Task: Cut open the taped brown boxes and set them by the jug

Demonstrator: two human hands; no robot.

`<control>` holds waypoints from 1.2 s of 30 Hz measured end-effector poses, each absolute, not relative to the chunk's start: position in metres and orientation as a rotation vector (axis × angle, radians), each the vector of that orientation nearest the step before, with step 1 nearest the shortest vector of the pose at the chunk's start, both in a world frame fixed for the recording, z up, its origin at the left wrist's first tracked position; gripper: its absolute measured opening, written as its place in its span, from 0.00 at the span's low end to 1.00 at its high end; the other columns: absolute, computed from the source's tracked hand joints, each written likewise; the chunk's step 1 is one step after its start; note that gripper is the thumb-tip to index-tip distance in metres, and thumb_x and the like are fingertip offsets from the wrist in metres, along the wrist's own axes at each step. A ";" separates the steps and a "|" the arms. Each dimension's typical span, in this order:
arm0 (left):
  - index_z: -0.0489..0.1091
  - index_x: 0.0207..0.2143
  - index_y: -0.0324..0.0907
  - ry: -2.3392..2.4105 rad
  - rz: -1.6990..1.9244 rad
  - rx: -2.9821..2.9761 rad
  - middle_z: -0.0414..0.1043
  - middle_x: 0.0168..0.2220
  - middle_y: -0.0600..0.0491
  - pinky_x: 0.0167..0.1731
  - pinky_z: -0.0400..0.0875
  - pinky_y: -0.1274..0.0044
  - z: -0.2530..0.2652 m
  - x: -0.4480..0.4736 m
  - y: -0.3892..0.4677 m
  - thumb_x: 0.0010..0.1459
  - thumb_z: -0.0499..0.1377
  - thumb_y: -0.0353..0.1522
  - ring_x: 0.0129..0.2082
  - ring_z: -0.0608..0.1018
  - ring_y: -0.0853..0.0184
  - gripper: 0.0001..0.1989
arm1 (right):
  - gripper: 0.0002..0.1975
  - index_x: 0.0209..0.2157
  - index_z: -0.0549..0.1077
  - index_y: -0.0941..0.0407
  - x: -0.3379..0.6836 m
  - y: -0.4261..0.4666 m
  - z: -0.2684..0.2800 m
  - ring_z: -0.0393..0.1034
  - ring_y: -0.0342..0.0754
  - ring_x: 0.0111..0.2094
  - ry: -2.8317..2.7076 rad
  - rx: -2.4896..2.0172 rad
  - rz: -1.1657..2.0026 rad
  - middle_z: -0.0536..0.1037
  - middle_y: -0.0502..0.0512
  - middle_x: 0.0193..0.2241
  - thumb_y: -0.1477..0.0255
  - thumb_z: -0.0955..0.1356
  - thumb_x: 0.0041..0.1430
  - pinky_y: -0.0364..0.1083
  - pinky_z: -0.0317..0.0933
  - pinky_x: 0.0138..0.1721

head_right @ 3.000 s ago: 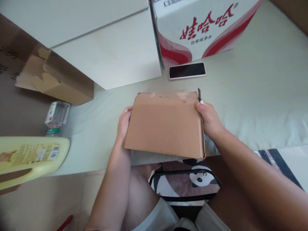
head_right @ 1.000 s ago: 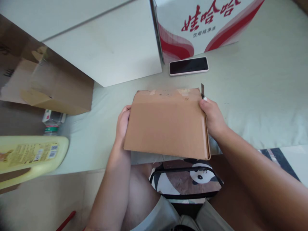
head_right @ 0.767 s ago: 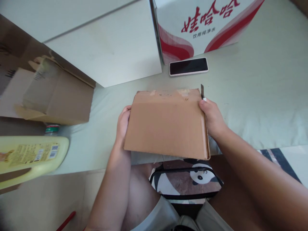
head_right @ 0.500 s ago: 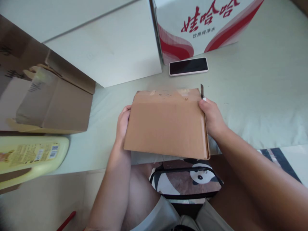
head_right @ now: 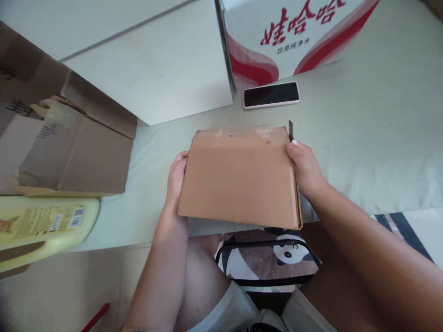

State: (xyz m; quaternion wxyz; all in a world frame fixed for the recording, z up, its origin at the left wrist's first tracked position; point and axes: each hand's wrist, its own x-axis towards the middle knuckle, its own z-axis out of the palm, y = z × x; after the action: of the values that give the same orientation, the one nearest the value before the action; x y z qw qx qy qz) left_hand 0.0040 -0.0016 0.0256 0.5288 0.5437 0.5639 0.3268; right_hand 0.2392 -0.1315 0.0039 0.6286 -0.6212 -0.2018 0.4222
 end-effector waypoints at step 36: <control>0.70 0.31 0.45 1.357 0.765 1.272 0.71 0.28 0.55 0.30 0.66 0.76 0.031 0.003 -0.009 0.56 0.55 0.32 0.28 0.70 0.67 0.05 | 0.29 0.25 0.69 0.49 0.237 -0.134 0.007 0.79 0.64 0.37 -0.516 -1.438 0.965 0.79 0.54 0.27 0.39 0.74 0.40 0.60 0.76 0.33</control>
State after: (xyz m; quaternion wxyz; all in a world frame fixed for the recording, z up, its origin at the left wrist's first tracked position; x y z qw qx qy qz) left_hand 0.0030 -0.0086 0.0306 0.5357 0.5340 0.5697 0.3214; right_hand 0.2373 -0.1339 0.0067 0.6188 -0.6251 -0.2242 0.4196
